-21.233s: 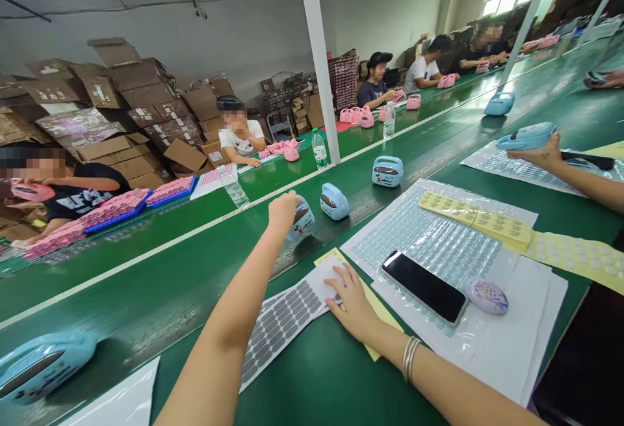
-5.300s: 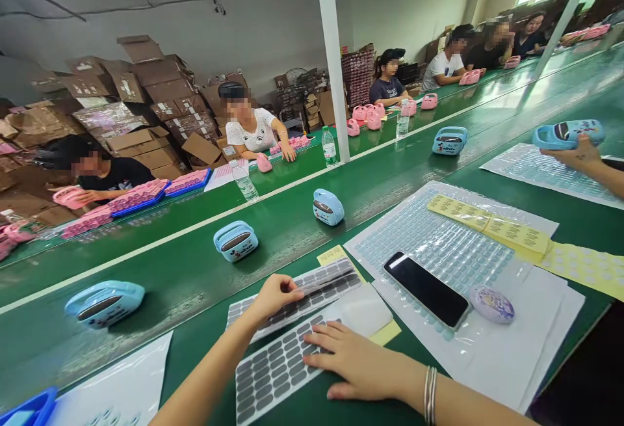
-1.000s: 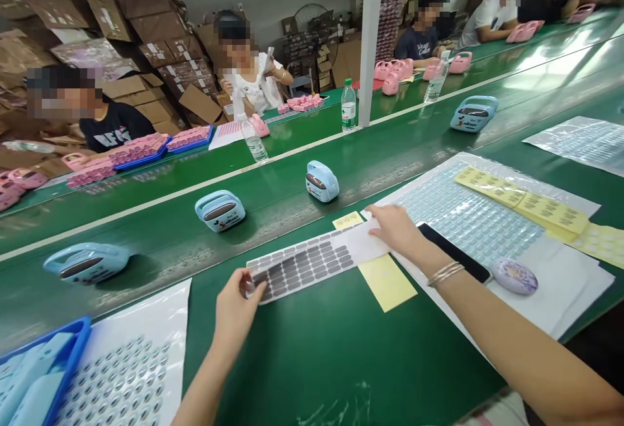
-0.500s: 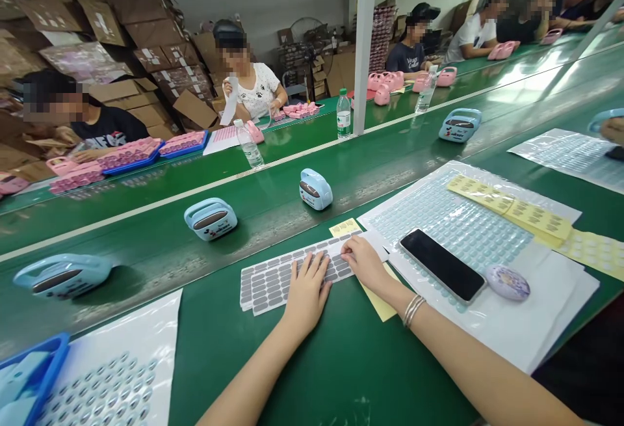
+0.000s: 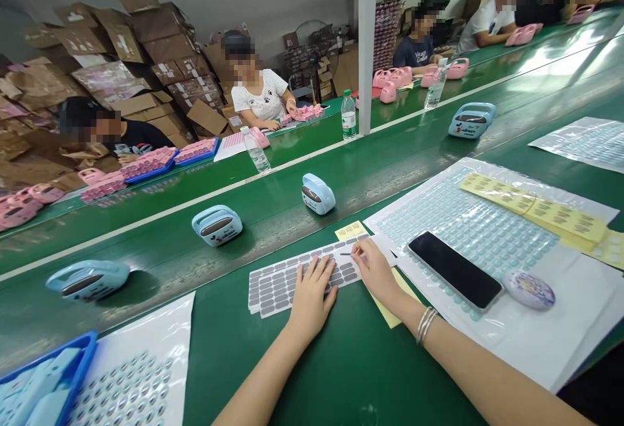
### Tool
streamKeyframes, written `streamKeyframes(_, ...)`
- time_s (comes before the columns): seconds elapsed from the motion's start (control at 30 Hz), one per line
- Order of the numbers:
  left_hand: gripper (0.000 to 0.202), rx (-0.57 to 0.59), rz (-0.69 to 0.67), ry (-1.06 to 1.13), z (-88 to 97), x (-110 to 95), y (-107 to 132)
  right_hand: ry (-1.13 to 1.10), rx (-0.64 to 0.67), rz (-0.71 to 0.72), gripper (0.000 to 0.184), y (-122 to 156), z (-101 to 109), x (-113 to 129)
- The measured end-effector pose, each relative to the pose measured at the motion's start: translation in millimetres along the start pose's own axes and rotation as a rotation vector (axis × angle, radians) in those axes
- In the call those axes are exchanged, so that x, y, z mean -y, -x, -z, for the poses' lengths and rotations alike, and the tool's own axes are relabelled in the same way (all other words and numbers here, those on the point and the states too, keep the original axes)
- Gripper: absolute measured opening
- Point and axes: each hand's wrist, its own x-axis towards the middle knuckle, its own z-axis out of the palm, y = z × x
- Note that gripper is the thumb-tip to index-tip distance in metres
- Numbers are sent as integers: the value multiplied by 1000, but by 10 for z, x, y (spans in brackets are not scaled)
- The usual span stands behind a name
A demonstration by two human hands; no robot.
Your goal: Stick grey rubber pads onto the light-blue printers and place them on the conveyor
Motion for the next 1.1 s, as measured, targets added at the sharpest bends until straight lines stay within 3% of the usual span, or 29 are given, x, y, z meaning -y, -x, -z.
streamKeyframes(0.37, 51, -36, -21, -17, -21, 27, -9, 116, 99, 23, 39, 93, -45, 140)
streamKeyframes(0.6, 50, -42, -4, 43, -100, -9, 7, 106, 201, 33, 34, 15, -18, 88)
streamKeyframes(0.7, 52, -57, -40, 152, 8, 110, -35, 92, 254, 35, 32, -22, -16, 49)
streamKeyframes(0.73, 53, -115, -37, 199, 121, 220, -81, 83, 267, 31, 33, -30, -16, 35)
streamKeyframes(0.8, 56, -353, 30, 251, 474, 561, -220, 55, 280, 18, 36, -39, -14, 14)
streamKeyframes(0.87, 57, -651, 174, 177, 930, 1027, -387, 18, 283, 3, 39, -42, -3, 0)
streamKeyframes(0.9, 56, -714, 237, 119, 1154, 1281, -462, -1, 281, -5, 38, -43, 4, -4)
streamKeyframes(1.0, 35, -613, 490, 145, 1611, 1992, -569, -46, 290, -24, 33, -51, 29, -3)
streamKeyframes(1.1, 28, -661, 691, 228, 1680, 2495, -460, -71, 307, -30, 25, -59, 46, 12)
